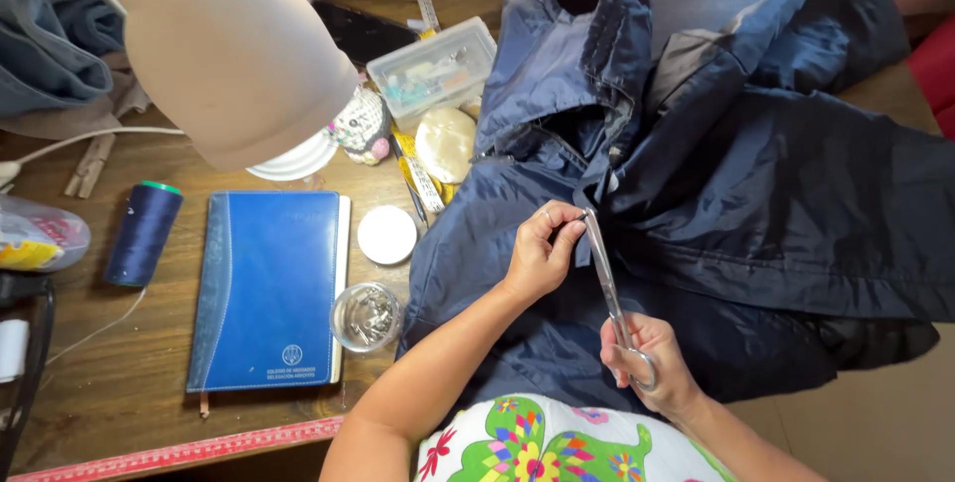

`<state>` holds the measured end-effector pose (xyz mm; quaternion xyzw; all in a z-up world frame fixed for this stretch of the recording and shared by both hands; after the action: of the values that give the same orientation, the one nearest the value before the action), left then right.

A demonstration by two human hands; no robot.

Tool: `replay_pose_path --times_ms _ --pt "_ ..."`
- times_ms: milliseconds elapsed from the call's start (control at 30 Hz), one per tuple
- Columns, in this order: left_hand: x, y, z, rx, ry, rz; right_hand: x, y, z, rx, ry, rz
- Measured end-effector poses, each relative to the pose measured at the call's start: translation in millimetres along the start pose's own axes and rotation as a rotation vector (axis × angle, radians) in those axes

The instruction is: Repair a jacket by measuring, cutting threads with scissors, and pinning the fabric

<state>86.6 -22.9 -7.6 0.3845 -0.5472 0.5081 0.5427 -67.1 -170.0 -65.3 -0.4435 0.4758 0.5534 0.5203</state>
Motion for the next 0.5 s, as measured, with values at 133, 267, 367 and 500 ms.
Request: replay_pose_path --times_ms 133,267,367,500 --pt "-1 -1 0 -0.010 -0.031 -0.015 -10 -7 22 -0.092 -0.103 0.028" --pt "-3 -2 -2 -0.023 -0.017 -0.046 -29 -11 33 -0.093 -0.129 0.047" --pt "-4 0 1 -0.043 0.000 -0.059 -37 -7 26 -0.088 -0.115 0.060" --pt "-2 -1 2 -0.047 -0.008 -0.061 -31 0 22 -0.055 -0.134 0.133"
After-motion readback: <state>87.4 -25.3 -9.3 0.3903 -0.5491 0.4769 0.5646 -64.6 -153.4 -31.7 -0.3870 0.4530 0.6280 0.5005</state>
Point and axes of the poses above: each hand's wrist, its own y-axis away from the middle knuckle, its own z-axis out of the palm, x = y × z, the point moved 10 cm from there along -y, towards the middle knuckle, and after that the axes turned 15 degrees about -z, right-handed, at the moved point
